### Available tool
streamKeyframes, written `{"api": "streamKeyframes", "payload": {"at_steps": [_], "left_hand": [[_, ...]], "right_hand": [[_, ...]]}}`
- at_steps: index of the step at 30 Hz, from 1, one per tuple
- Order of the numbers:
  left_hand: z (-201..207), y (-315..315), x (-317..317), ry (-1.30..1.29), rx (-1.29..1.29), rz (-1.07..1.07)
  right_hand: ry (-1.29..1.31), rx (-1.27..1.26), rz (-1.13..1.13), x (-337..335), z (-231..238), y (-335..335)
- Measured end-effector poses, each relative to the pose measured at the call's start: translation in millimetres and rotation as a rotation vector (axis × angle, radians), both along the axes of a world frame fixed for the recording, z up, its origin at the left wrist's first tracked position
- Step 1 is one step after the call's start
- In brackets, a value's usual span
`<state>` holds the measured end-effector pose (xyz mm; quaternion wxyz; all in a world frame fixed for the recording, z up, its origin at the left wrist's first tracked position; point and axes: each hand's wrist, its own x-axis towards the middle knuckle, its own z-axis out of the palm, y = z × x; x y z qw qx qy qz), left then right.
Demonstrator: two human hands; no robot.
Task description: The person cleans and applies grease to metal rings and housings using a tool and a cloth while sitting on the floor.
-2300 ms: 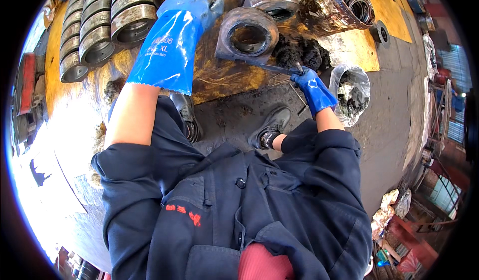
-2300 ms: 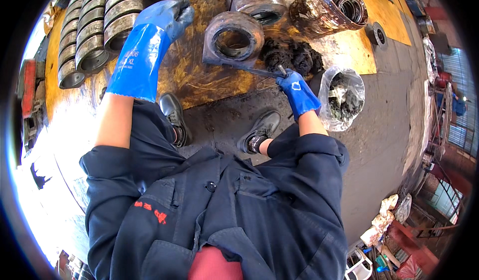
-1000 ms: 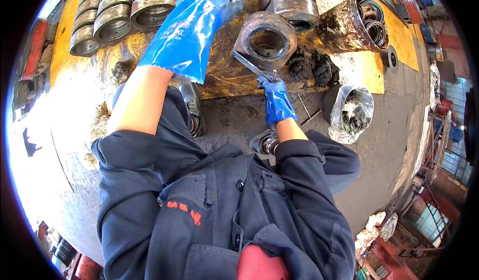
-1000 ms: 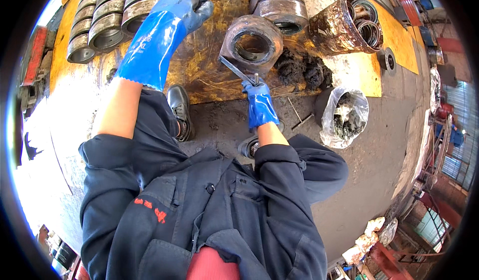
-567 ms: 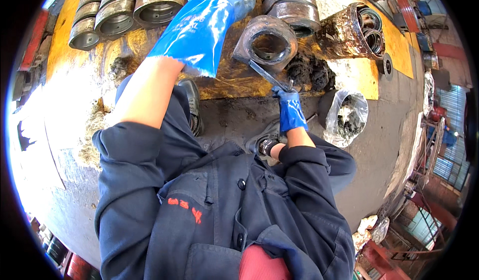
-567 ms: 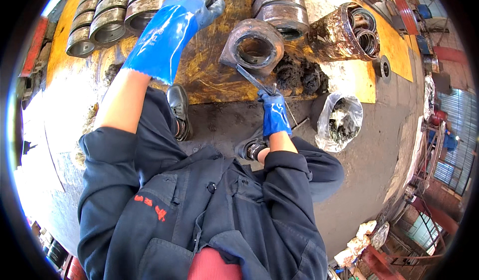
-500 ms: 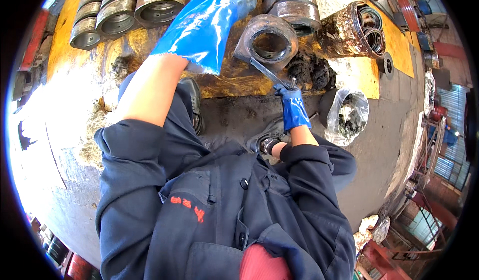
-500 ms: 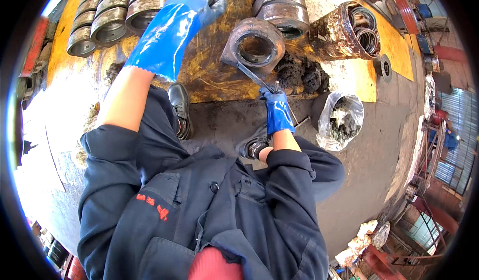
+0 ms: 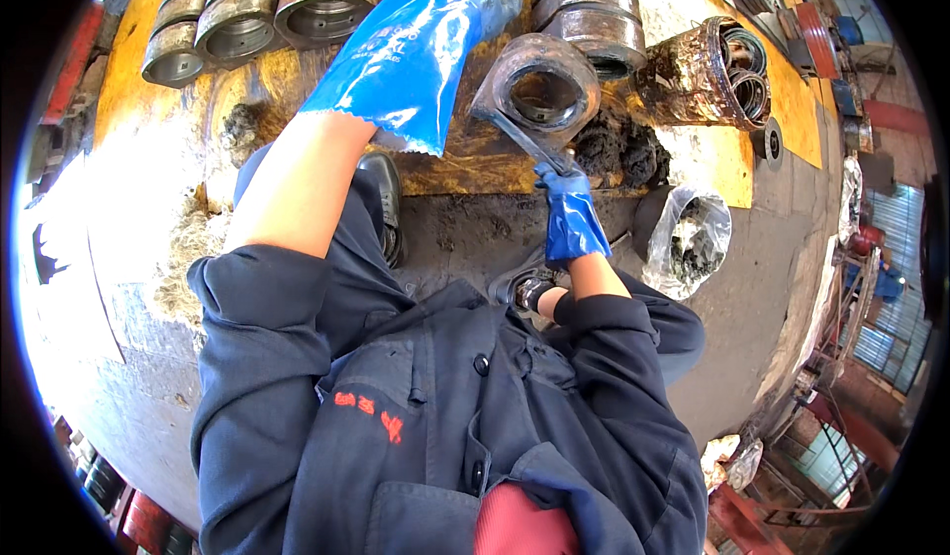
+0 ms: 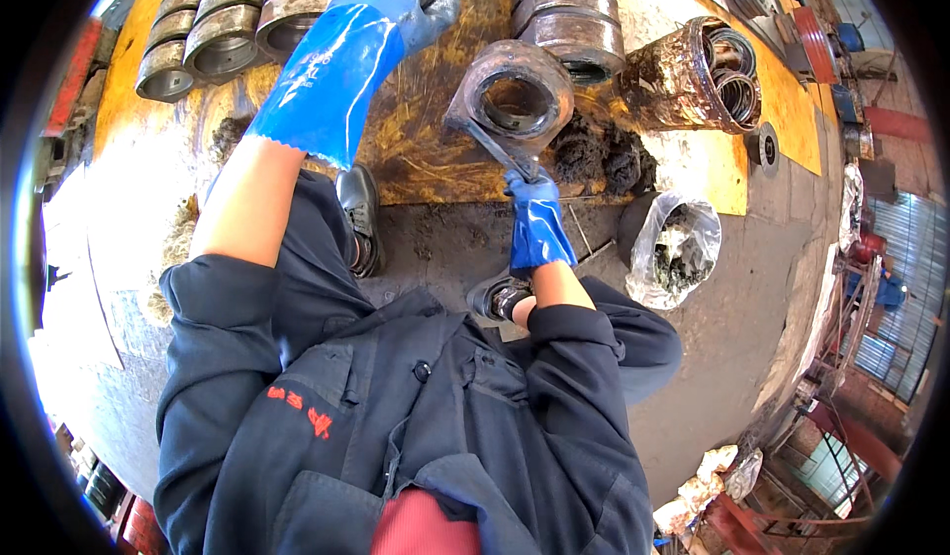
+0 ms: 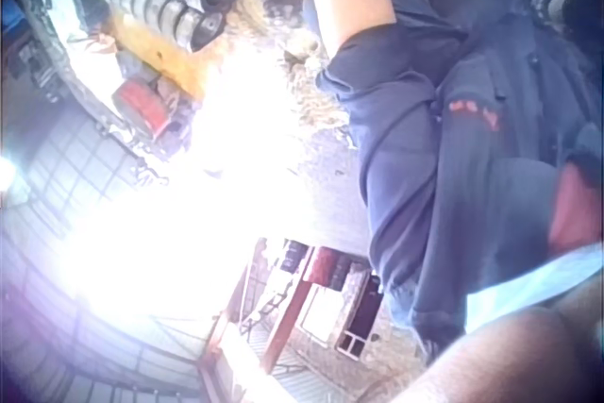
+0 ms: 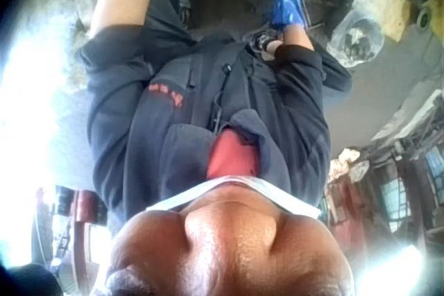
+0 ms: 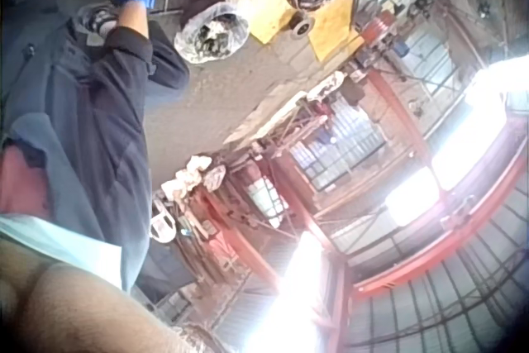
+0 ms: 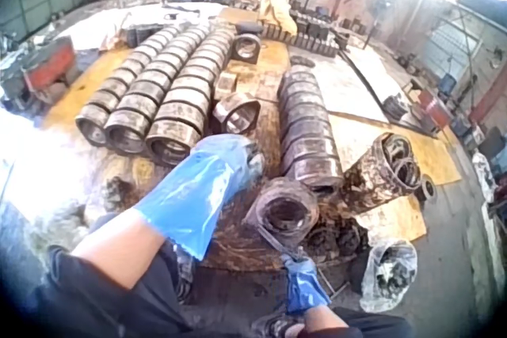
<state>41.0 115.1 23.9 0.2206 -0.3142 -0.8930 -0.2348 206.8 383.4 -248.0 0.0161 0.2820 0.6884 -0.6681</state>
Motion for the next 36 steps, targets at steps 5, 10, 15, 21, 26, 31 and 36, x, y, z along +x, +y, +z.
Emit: {"api": "streamKeyframes", "payload": {"at_steps": [5,10,15,21,26,31,36], "left_hand": [[11,10,-3,-0.298,-0.177,0.112],[11,15,-7,-0.411,-0.255,0.289],[13,15,-8,-0.404,-0.218,0.288],[1,17,-20,-0.408,-0.169,0.116],[-1,29,-18,-0.383,-0.146,0.08],[-22,43,-29,-0.407,-0.178,0.063],[-25,38,-27,-0.386,-0.229,0.082]], "right_hand": [[-0.058,0.041,-0.022,-18,4,-32],[-0.114,-0.069,0.075,-45,7,-55],[-0.302,0.004,0.181,-40,96,-13],[-0.264,0.278,0.286,0,248,91],[-0.207,0.395,-0.178,73,284,233],[-0.429,0.466,-0.456,178,190,320],[-0.398,0.509,-0.659,174,103,279]]}}
